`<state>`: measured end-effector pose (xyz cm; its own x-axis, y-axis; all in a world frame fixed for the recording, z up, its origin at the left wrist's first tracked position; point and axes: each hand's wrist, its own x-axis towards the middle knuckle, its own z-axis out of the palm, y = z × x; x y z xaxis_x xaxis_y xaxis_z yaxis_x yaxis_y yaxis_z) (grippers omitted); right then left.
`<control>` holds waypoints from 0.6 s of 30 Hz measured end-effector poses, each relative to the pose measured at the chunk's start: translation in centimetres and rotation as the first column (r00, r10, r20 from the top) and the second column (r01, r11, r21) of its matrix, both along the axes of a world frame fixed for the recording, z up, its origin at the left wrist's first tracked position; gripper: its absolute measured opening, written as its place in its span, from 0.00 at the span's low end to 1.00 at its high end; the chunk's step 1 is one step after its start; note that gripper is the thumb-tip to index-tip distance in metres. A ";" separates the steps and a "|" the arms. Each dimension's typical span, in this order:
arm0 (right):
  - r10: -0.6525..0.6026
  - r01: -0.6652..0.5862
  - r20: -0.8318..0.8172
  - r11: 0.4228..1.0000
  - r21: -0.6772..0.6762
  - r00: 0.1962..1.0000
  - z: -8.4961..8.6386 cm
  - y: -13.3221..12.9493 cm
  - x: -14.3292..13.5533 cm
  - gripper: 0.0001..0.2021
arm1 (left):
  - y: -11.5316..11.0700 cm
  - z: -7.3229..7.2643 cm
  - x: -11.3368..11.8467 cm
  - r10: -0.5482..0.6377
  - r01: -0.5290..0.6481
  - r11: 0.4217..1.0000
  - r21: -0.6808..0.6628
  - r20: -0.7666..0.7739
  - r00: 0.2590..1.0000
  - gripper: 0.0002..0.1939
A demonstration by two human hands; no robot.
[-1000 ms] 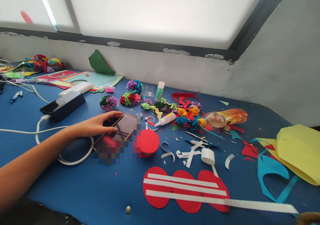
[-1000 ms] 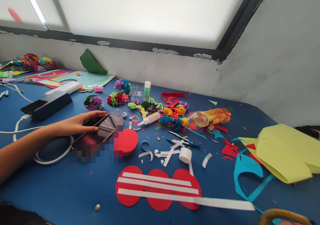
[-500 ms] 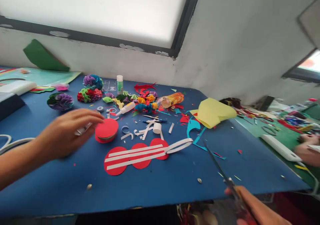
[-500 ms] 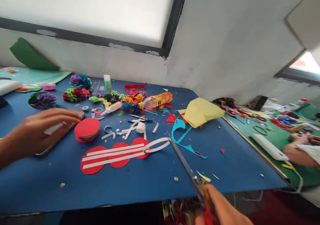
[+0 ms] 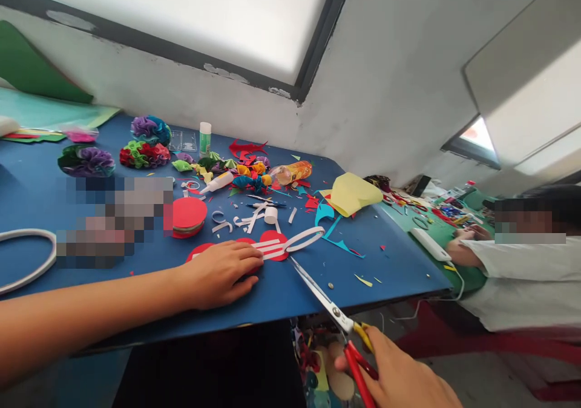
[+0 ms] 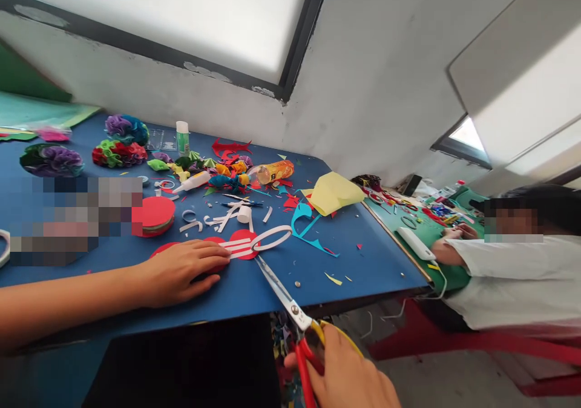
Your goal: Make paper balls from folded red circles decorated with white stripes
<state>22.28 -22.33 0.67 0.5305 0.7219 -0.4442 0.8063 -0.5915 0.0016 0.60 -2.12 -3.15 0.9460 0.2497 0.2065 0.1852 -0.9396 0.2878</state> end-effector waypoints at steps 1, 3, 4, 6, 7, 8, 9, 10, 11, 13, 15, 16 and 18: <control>0.009 -0.009 0.018 1.000 0.019 1.000 -0.1 0.0 -0.1 0.11 | 0.0 0.0 0.0 0.001 -0.001 1.000 0.011 0.001 1.000 0.16; 0.025 -0.026 0.033 0.999 0.045 0.999 -0.3 0.0 -0.5 0.12 | -0.1 0.0 0.0 0.003 -0.003 1.000 0.022 -0.001 1.000 0.16; 0.032 -0.034 0.045 0.998 0.044 0.998 -0.3 0.1 -0.7 0.13 | -0.2 0.0 0.1 0.002 -0.002 1.000 0.025 -0.003 1.000 0.16; 0.040 -0.042 0.077 0.999 0.029 0.996 -0.3 0.5 -1.0 0.15 | -0.3 0.0 0.1 0.000 0.000 1.000 0.025 -0.007 1.000 0.17; 0.043 -0.045 0.084 0.999 0.026 0.996 -0.2 0.7 -1.2 0.16 | -0.3 0.0 0.1 -0.001 0.001 1.000 0.025 -0.009 1.000 0.17; 0.045 -0.048 0.086 0.998 0.032 0.995 -0.2 0.9 -1.3 0.16 | -0.3 0.0 0.1 -0.002 0.002 1.000 0.027 -0.010 1.000 0.17; 0.047 -0.051 0.081 0.998 0.040 0.996 -0.2 1.1 -1.4 0.16 | -0.3 0.0 0.0 -0.002 0.002 1.000 0.029 -0.012 1.000 0.17; 0.048 -0.051 0.071 0.998 0.047 0.996 -0.2 1.2 -1.4 0.15 | -0.3 0.0 0.0 -0.002 0.002 1.000 0.030 -0.013 1.000 0.17; 0.047 -0.050 0.068 0.997 0.051 0.997 -0.2 1.2 -1.4 0.15 | -0.3 0.1 0.0 -0.001 0.001 1.000 0.031 -0.015 1.000 0.17; 0.040 -0.043 0.071 0.998 0.050 0.997 -0.4 1.0 -1.3 0.15 | -0.2 0.1 0.0 0.000 0.000 1.000 0.032 -0.018 1.000 0.17; 0.017 -0.018 0.067 0.999 0.028 0.998 -0.5 0.6 -1.2 0.14 | -0.2 0.0 0.0 -0.001 0.002 1.000 0.028 -0.022 1.000 0.16; -0.001 0.000 0.066 1.000 0.011 0.998 -0.5 0.3 -1.1 0.14 | -0.2 0.0 0.0 -0.003 0.003 1.000 0.026 -0.024 1.000 0.16; -0.027 0.028 0.060 1.000 -0.014 0.998 -0.5 -0.1 -1.1 0.15 | -0.2 0.0 0.1 -0.006 0.007 1.000 0.020 -0.025 1.000 0.16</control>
